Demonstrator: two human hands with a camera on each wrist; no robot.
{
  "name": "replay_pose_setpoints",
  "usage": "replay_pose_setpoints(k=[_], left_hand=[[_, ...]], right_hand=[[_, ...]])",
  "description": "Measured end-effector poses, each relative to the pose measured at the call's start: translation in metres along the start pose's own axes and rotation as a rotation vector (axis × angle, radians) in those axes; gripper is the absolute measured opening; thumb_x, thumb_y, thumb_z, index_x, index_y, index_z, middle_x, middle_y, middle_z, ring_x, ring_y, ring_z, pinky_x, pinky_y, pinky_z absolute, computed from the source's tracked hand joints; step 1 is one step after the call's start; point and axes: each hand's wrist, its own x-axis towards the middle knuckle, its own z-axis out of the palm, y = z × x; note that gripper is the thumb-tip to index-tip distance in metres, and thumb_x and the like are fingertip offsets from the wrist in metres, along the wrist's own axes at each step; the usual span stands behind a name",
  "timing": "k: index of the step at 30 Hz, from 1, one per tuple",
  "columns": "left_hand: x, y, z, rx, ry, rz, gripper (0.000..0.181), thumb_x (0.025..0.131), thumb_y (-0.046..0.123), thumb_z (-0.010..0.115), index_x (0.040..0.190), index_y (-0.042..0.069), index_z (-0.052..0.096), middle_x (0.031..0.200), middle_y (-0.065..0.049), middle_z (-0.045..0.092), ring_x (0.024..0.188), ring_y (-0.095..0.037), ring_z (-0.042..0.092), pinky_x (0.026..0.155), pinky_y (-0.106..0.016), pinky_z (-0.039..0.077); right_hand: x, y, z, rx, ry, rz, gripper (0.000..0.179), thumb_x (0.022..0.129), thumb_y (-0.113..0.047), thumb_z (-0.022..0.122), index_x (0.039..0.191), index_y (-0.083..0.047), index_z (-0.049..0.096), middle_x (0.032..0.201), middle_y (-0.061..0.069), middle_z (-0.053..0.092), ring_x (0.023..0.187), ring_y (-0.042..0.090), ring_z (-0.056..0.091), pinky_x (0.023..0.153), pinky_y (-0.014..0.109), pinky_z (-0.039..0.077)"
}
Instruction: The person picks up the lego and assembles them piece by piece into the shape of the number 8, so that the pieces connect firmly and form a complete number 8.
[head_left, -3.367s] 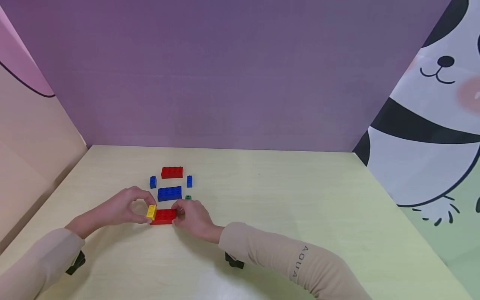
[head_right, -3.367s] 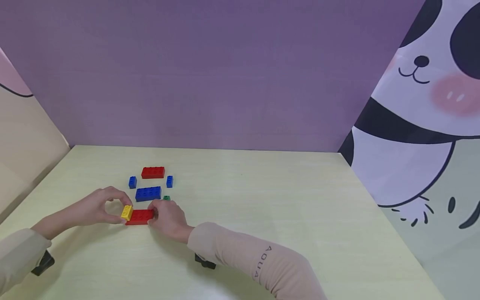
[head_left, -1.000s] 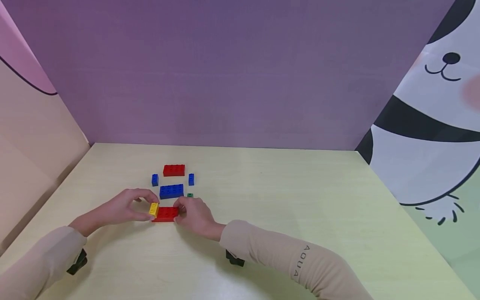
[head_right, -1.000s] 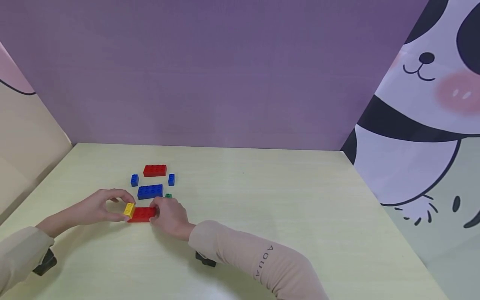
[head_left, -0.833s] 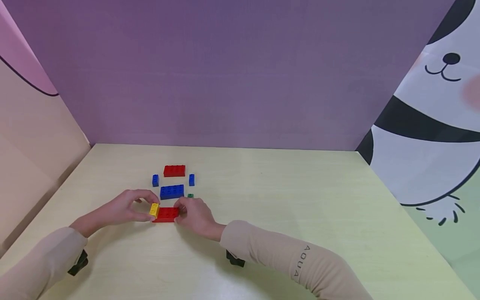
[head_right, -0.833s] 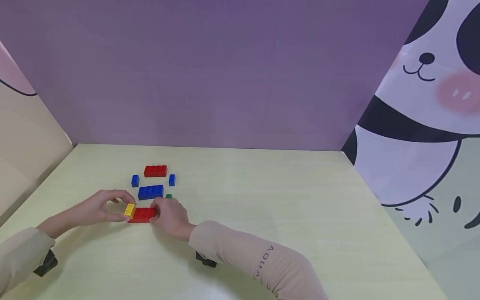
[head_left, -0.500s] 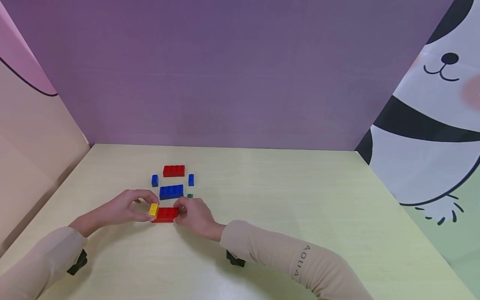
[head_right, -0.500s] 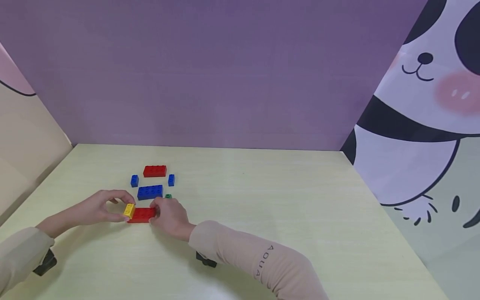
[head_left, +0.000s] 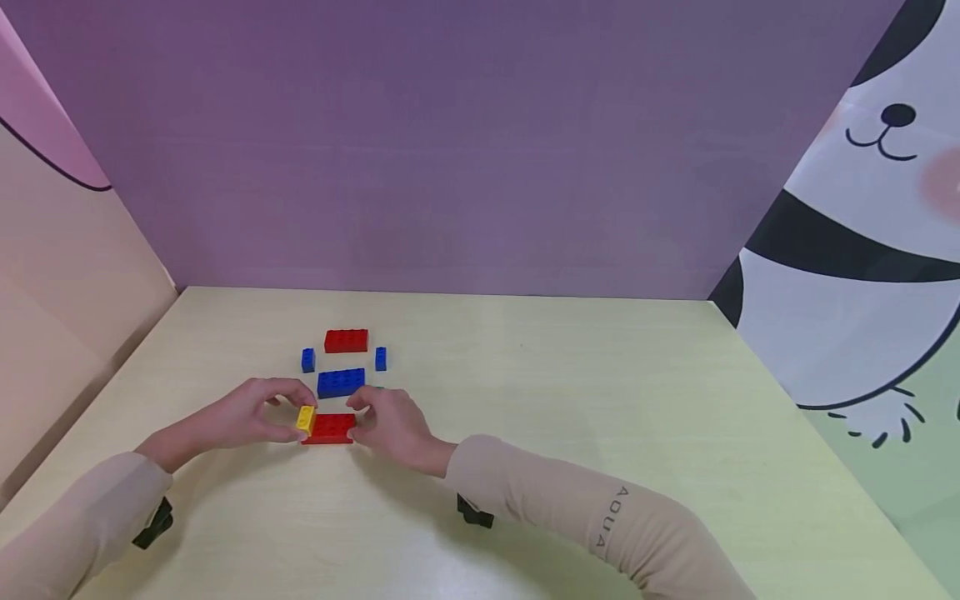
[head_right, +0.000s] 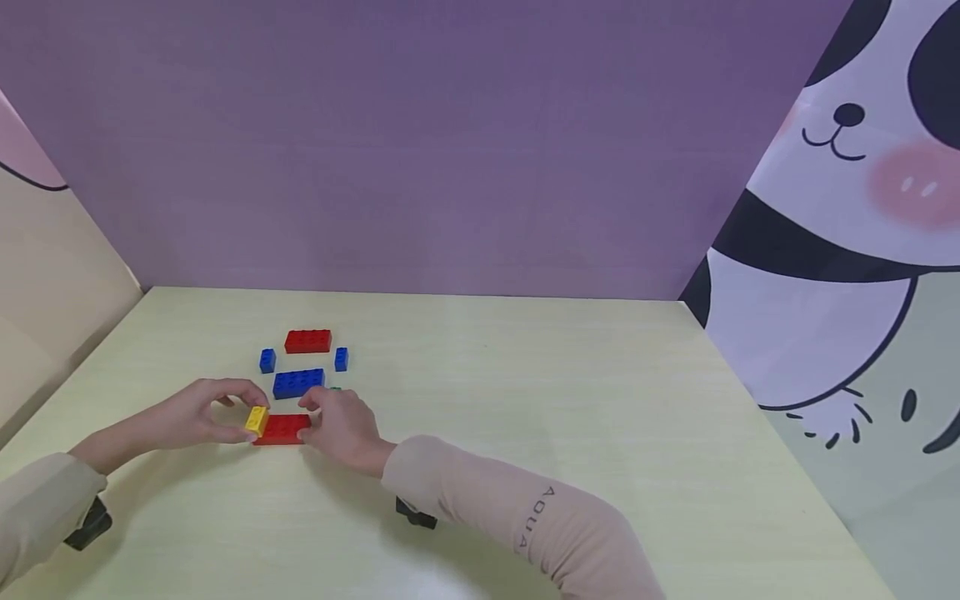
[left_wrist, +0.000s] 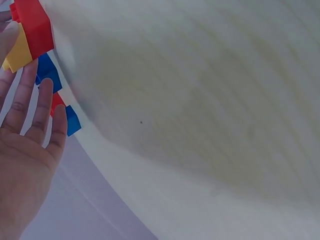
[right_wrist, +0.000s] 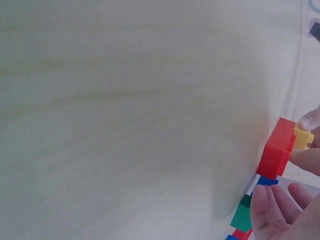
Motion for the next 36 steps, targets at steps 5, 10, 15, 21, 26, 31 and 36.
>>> replay_pose_setpoints(k=[5,10,15,21,26,31,36], left_hand=[[0.0,0.0,-0.001,-0.001,-0.004,0.001,0.038,0.074,0.03,0.075,0.106,0.015,0.06,0.101,0.002,0.062,0.098,-0.021,0.055,0.083,-0.044,0.046],[0.001,-0.001,0.0,0.007,-0.006,0.003,0.038,0.074,0.031,0.074,0.105,0.015,0.06,0.1,0.003,0.062,0.098,-0.02,0.055,0.082,-0.042,0.046],[0.001,-0.002,-0.001,0.003,-0.01,-0.003,0.039,0.074,0.032,0.074,0.106,0.015,0.06,0.101,0.002,0.062,0.098,-0.02,0.055,0.083,-0.044,0.046],[0.001,-0.002,-0.001,0.0,-0.011,-0.002,0.038,0.074,0.032,0.074,0.106,0.015,0.059,0.1,0.002,0.062,0.098,-0.02,0.055,0.083,-0.042,0.045],[0.001,-0.001,0.0,0.007,-0.009,0.001,0.038,0.074,0.032,0.074,0.105,0.016,0.059,0.099,0.003,0.062,0.098,-0.02,0.055,0.082,-0.041,0.045],[0.002,-0.001,0.0,0.009,-0.01,-0.005,0.038,0.074,0.033,0.074,0.105,0.016,0.059,0.1,0.003,0.062,0.098,-0.019,0.054,0.082,-0.041,0.045],[0.001,-0.001,0.0,0.011,-0.008,-0.007,0.038,0.074,0.033,0.074,0.105,0.016,0.059,0.1,0.003,0.061,0.098,-0.019,0.054,0.082,-0.04,0.045]], right_hand=[[0.002,-0.001,-0.006,-0.018,0.015,-0.028,0.031,0.081,-0.017,0.069,0.111,-0.013,0.06,0.108,0.0,0.063,0.09,0.011,0.059,0.069,0.013,0.047],[0.006,-0.001,-0.012,-0.018,0.032,-0.064,0.034,0.081,-0.018,0.069,0.113,-0.012,0.059,0.111,0.002,0.063,0.093,0.014,0.06,0.07,0.012,0.047],[0.009,0.0,-0.02,-0.006,0.037,-0.131,0.035,0.082,-0.017,0.068,0.115,-0.01,0.058,0.115,0.004,0.062,0.099,0.018,0.059,0.076,0.015,0.048],[0.013,0.007,-0.025,-0.035,0.041,-0.154,0.037,0.082,-0.019,0.069,0.116,-0.01,0.057,0.115,0.004,0.061,0.099,0.017,0.058,0.079,0.018,0.049],[0.015,0.013,-0.027,-0.081,0.051,-0.168,0.038,0.082,-0.02,0.069,0.116,-0.01,0.057,0.115,0.003,0.061,0.099,0.015,0.058,0.083,0.021,0.049],[0.019,0.018,-0.028,-0.137,0.054,-0.164,0.038,0.081,-0.023,0.069,0.117,-0.012,0.058,0.115,0.002,0.061,0.101,0.016,0.057,0.082,0.018,0.047],[0.021,0.023,-0.029,-0.14,0.041,-0.139,0.04,0.081,-0.023,0.069,0.118,-0.013,0.057,0.116,0.001,0.06,0.103,0.016,0.055,0.082,0.019,0.047]])
